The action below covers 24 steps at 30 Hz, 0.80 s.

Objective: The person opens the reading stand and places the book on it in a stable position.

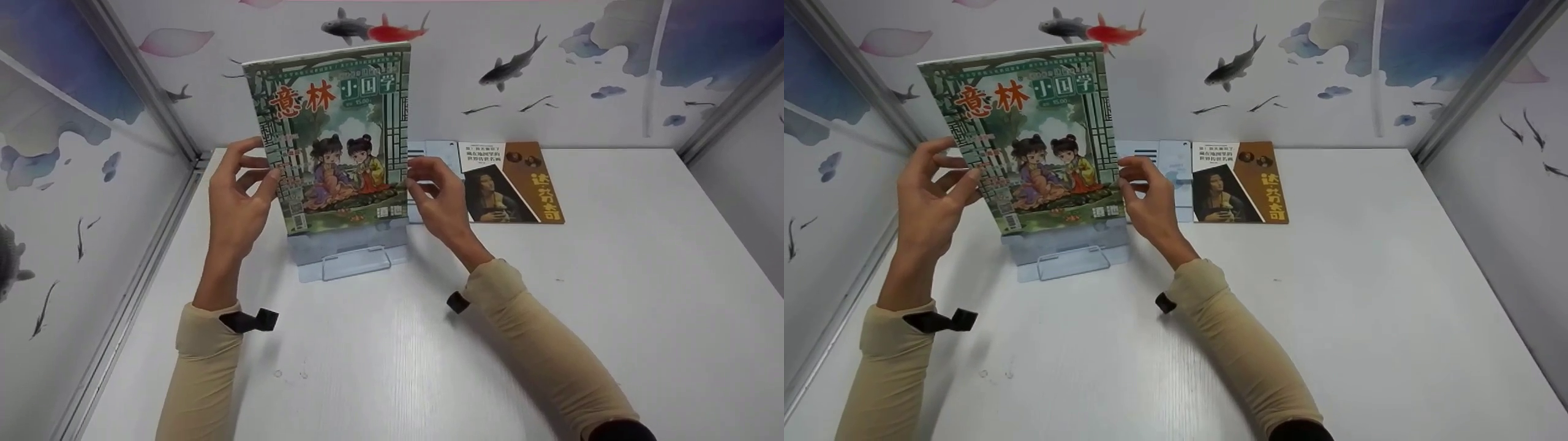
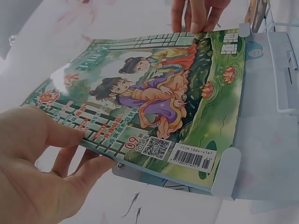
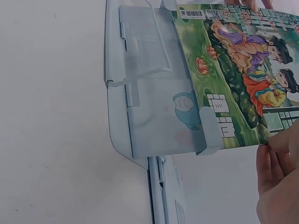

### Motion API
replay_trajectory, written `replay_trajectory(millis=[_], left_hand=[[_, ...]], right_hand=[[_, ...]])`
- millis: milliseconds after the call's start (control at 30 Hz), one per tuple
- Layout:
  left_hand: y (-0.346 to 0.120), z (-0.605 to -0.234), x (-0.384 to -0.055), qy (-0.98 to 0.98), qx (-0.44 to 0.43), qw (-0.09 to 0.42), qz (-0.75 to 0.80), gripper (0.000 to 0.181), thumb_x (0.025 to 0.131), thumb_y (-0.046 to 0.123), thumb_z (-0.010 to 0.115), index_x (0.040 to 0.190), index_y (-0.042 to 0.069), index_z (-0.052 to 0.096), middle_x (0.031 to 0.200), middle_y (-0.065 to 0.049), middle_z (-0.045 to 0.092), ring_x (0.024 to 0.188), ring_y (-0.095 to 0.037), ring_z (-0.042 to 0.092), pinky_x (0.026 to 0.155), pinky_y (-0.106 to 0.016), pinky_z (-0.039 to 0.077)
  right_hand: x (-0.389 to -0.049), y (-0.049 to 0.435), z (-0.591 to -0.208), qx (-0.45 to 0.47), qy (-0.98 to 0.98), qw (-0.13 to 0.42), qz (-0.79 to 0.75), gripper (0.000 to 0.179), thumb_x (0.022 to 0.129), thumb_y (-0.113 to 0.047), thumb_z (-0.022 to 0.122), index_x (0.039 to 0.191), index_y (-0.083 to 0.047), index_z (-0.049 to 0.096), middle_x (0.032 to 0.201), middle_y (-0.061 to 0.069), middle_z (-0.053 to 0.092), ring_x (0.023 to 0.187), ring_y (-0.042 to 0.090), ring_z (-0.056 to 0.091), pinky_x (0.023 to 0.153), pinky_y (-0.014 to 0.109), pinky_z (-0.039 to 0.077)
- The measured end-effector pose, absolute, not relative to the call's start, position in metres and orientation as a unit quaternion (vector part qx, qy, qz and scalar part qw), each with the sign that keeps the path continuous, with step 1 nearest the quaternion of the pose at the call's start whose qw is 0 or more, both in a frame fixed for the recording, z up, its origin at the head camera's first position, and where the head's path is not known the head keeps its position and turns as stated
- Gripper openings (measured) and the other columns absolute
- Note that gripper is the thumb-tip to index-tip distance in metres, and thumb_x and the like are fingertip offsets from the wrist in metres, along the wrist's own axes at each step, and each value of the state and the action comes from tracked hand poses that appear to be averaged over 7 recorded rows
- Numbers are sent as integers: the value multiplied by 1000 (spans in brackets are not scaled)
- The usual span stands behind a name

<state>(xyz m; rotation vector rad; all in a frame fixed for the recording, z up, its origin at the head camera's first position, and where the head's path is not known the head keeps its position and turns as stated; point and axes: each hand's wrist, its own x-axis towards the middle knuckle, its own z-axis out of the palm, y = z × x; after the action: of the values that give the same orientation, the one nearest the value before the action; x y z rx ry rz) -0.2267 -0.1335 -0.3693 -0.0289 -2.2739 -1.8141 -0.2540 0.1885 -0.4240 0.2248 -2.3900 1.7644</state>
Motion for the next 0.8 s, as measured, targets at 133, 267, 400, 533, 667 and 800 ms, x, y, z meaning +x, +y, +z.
replay_trajectory(millis=[133, 267, 400, 533, 667, 800], left_hand=[[-136, -370, -227, -789, 4, 108, -605, 50, 104, 4, 69, 151, 17, 58, 122, -9, 61, 111, -21, 70, 90, -30, 62], [-136, -372, -227, -814, 25, 97, -572, 50, 103, 5, 71, 150, 17, 58, 120, -13, 64, 108, -26, 75, 82, -26, 63], [-138, -371, -228, -838, 43, 84, -537, 48, 100, 5, 74, 145, 15, 60, 114, -14, 70, 103, -29, 79, 86, -37, 67], [-140, -372, -229, -861, 50, 65, -502, 44, 99, 8, 75, 140, 12, 61, 106, -15, 74, 103, -34, 80, 91, -52, 66], [-140, -379, -227, -875, 37, 22, -482, 41, 99, 10, 72, 137, 10, 57, 103, -16, 75, 100, -35, 79, 87, -52, 64], [-141, -381, -226, -879, 26, -23, -476, 41, 101, 12, 69, 138, 6, 51, 106, -17, 75, 99, -34, 77, 83, -47, 61]], right_hand=[[-254, 187, -424, 77, -799, 75, 592, 30, 103, -5, 72, 132, -12, 69, 119, 5, 75, 109, 17, 73, 99, 45, 61], [-250, 186, -425, 71, -803, 61, 588, 30, 103, -6, 72, 132, -11, 69, 120, 7, 75, 110, 19, 72, 94, 45, 60], [-249, 187, -425, 65, -811, 47, 580, 30, 103, -5, 72, 132, -11, 69, 122, 8, 74, 111, 22, 72, 92, 42, 59], [-248, 189, -427, 59, -821, 29, 567, 26, 102, -7, 73, 127, -13, 70, 120, 5, 73, 109, 18, 72, 91, 35, 59], [-244, 196, -435, 55, -830, 14, 554, 20, 101, -8, 74, 121, -13, 72, 112, 4, 75, 103, 16, 72, 89, 32, 60], [-241, 201, -440, 50, -837, 5, 545, 17, 101, -12, 75, 118, -13, 73, 109, 3, 76, 101, 16, 73, 89, 32, 60]])
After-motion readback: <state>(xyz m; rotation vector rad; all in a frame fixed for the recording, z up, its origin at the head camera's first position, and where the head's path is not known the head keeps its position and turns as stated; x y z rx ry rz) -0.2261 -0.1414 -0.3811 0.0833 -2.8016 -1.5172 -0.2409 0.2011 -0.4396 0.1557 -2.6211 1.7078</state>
